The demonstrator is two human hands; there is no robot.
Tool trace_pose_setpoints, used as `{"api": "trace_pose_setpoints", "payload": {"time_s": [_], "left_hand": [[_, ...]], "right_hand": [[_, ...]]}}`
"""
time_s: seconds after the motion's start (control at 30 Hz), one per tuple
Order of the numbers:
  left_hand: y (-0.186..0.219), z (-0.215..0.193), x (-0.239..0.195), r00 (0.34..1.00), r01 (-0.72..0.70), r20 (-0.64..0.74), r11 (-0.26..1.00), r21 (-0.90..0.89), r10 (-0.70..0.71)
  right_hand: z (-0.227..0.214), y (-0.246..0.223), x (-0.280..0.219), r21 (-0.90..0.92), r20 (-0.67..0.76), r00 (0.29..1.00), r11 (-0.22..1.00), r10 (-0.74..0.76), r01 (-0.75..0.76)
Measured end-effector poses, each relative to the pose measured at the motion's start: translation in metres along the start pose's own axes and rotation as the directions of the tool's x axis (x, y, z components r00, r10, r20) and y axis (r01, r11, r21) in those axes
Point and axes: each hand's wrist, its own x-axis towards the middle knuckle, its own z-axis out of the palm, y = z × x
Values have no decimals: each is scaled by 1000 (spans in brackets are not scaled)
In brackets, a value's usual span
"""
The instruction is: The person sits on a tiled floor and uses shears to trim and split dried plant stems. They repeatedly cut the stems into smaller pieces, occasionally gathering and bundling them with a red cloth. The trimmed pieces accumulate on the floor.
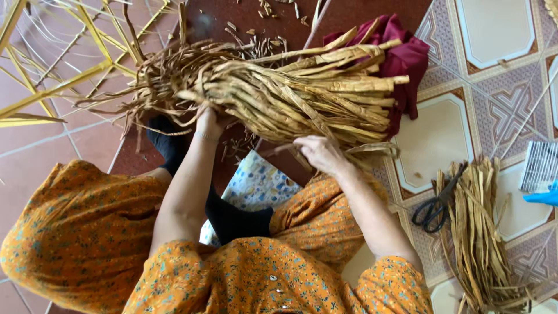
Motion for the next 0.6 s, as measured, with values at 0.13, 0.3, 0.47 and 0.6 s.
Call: {"api": "trace_pose_setpoints", "payload": {"time_s": [0.13,0.3,0.47,0.6], "left_hand": [[8,28,66,997,29,67,999,44,-32],[50,86,86,997,-14,-60,932,363,39],[78,109,48,965,-6,-221,850,527,144],[42,93,-16,990,-26,141,924,382,-30]], "right_hand": [[-2,51,14,179,6,970,954,244,-241],[-36,89,43,82,-225,948,974,225,-212],[-81,74,62,35,-313,918,969,242,-243],[-95,0,64,-31,-277,867,898,415,-440]]}}
